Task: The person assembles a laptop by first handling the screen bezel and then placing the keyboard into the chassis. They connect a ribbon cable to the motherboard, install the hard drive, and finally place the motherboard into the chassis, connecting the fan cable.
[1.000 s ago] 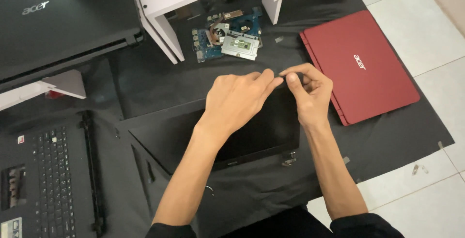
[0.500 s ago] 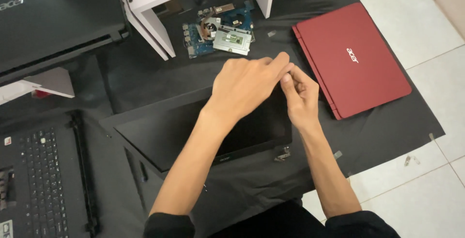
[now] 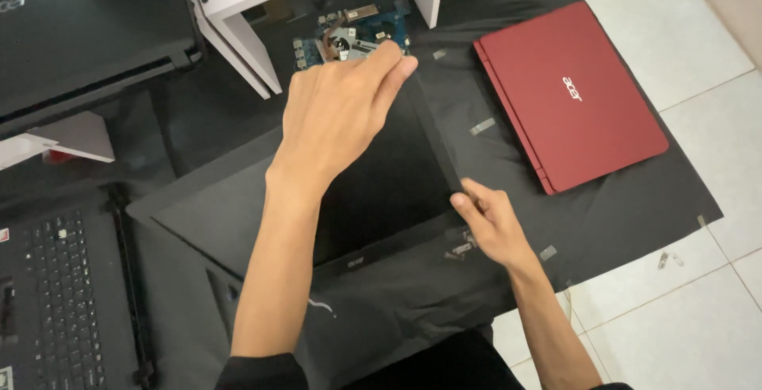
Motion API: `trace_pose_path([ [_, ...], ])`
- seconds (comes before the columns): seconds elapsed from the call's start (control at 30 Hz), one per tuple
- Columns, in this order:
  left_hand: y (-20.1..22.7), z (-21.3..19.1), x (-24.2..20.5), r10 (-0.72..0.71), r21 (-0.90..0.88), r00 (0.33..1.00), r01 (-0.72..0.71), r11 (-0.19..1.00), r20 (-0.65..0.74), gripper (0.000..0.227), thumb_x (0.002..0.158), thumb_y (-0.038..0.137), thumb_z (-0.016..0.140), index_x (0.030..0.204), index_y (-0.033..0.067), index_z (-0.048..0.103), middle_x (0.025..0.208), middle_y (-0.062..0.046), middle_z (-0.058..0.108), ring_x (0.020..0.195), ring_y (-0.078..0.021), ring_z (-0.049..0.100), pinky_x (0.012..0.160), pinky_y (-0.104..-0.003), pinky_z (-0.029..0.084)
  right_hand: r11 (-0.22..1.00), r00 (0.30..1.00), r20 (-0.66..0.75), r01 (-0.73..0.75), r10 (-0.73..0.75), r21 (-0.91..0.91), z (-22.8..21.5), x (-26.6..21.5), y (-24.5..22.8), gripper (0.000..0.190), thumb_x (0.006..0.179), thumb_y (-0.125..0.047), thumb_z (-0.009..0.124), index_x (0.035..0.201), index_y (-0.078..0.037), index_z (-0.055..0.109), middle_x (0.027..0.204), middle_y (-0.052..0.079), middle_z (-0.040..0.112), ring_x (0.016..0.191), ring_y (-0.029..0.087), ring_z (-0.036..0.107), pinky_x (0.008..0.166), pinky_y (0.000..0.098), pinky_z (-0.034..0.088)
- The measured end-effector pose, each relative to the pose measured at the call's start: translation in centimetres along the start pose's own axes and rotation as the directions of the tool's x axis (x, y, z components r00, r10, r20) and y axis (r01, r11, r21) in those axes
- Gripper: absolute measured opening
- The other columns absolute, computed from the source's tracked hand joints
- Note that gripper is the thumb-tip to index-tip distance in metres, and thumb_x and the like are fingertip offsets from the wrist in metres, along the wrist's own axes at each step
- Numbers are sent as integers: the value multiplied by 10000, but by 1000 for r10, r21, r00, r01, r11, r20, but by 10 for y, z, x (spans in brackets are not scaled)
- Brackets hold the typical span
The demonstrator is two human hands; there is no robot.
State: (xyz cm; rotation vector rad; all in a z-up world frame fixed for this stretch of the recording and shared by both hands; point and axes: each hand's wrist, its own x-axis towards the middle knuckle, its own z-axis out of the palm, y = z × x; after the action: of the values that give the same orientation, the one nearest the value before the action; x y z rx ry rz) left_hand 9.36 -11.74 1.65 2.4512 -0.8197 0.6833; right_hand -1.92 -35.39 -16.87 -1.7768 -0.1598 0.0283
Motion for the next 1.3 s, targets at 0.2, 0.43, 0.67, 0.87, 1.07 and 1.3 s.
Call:
trace_pose_path([
  [0.2,-19,10,0,-11,27,999,10,1000,33,275,1112,325,576,996,98,677,632,-99,649,601,-328,674,511,-425,489,984,945,298,-165,137,69,-13,-18,7,422,1023,-199,611,664,-22,476,667,60,793,543,13,580,432,249,382],
  [0.43,-28,54,-12,-67,-112,988,83,990,141,312,1091,363,538,1011,106,695,709,-136,694,684,-383,691,573,-487,532,923,878,451,-295,160,248,-19,-43,16,336,1038,-186,603,832,57,708,793,156,813,703,150,776,623,294,620],
  [0.67,-38,95,-46,-219,-215,879,332,918,424,343,1054,407,523,1009,106,682,822,-177,721,826,-428,689,741,-548,535,749,805,549,-504,226,430,1,-70,10,316,1023,-190,540,946,80,687,735,208,769,615,263,768,578,383,639],
  [0.87,-43,108,-69,-112,-262,889,249,932,444,383,1019,370,545,1182,36,640,1108,-191,685,1053,-415,641,858,-521,501,642,817,438,-570,376,513,7,-97,62,214,1002,-213,536,1029,-6,587,684,266,747,536,358,769,495,446,652],
  [1.07,4,44,-87,52,-176,821,60,983,569,474,991,429,533,1243,52,670,1197,-157,667,1095,-366,620,913,-513,447,572,837,278,-531,472,625,11,-68,12,346,965,-251,548,845,63,630,556,243,677,388,318,658,337,376,533],
  [1.3,55,-46,-118,-10,-23,613,47,999,790,592,975,528,525,1268,27,639,1109,-158,681,1045,-348,638,911,-494,466,512,838,232,-496,494,701,15,-45,-4,392,1013,-283,556,776,14,653,584,213,680,411,259,646,380,320,519],
])
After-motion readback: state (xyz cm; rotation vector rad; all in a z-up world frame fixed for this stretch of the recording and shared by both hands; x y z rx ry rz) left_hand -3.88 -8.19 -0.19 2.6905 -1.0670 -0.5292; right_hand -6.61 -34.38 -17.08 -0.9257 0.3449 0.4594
